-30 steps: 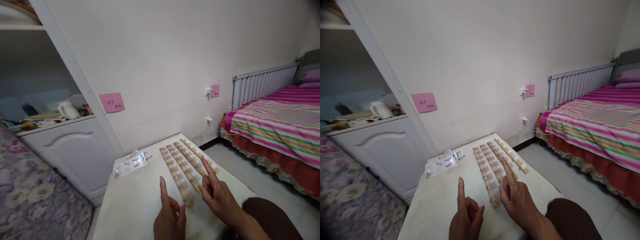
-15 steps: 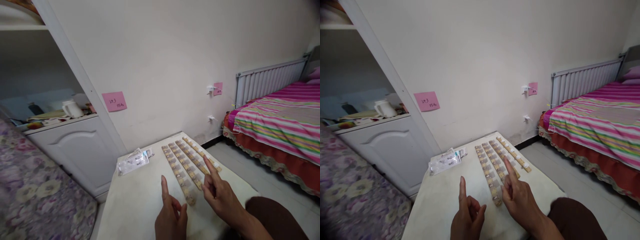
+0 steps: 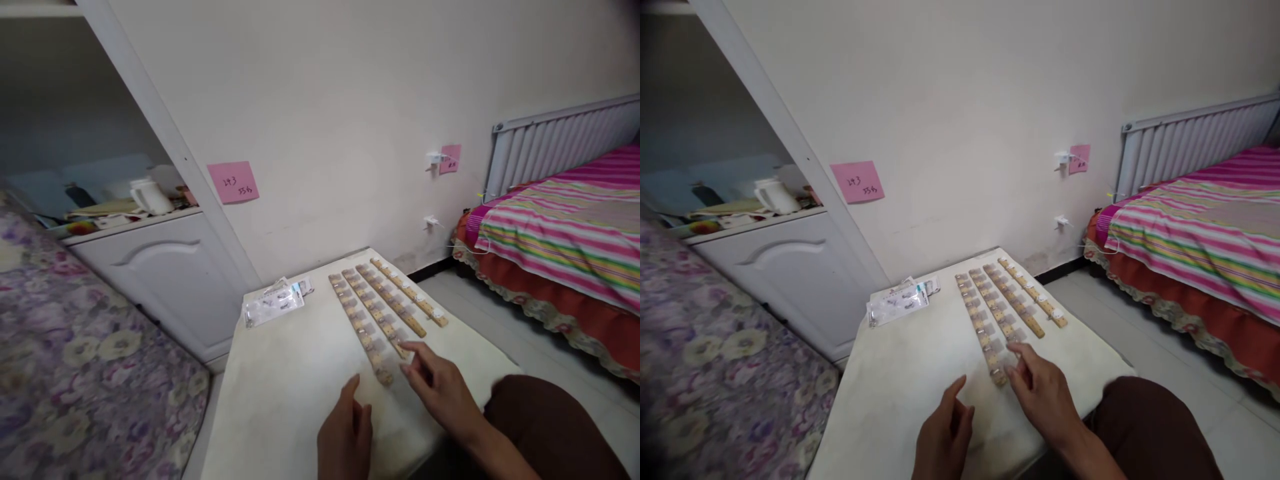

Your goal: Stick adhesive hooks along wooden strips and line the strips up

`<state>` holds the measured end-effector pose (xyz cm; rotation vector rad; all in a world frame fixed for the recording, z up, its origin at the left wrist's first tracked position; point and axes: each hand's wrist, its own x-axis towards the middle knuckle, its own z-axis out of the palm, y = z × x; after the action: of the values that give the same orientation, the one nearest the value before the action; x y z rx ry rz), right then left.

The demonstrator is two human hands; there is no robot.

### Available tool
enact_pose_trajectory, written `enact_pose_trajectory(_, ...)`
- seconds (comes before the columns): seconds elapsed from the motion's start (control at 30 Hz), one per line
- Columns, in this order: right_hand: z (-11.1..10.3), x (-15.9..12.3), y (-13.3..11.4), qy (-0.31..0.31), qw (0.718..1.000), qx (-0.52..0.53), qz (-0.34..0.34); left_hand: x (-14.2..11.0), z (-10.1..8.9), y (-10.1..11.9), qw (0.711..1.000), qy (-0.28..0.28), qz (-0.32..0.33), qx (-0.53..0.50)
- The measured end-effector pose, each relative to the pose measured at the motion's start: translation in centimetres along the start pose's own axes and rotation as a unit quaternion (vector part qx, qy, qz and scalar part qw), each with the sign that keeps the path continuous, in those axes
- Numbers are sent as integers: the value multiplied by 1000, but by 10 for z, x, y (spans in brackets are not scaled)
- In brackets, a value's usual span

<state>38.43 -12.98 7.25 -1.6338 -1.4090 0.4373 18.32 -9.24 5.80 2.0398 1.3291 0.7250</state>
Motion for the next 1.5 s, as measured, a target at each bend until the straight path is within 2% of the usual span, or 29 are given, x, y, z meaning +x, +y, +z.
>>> enact_pose_trajectory(0.13, 40, -8, 38, -50, 993, -73, 75, -10, 23, -50, 1000, -26, -6, 1)
enact_pose_trajectory(0.23, 62, -8, 53, -45, 984, -133, 114, -14, 32, -65, 1000, -12, 7, 2)
enact_pose_trajectory(0.37, 76, -6, 52, -23, 973, -194, 124, -15, 33, -68, 1000, -13, 13, 2)
enact_pose_trajectory(0.53, 80, -9, 48, -5, 965, -235, 117, -15, 37, -75, 999, -5, 39, -4)
enact_pose_trajectory(0.77, 86, -11, 44, 20, 959, -255, 119, -17, 50, -86, 998, 33, 53, -13)
enact_pose_trajectory(1.07, 94, -7, 42, 42, 953, -265, 141, -18, 52, -89, 996, 44, 73, -12)
enact_pose_trajectory(1.3, 94, -3, 43, 51, 965, -202, 158, -19, 51, -89, 995, 32, 93, -5)
enact_pose_trajectory(1.43, 94, 3, 45, 71, 977, -72, 187, -19, 52, -92, 995, 37, 96, -4)
enact_pose_trajectory(1.5, 94, 6, 47, 95, 974, 10, 206, -19, 53, -94, 994, 39, 97, -1)
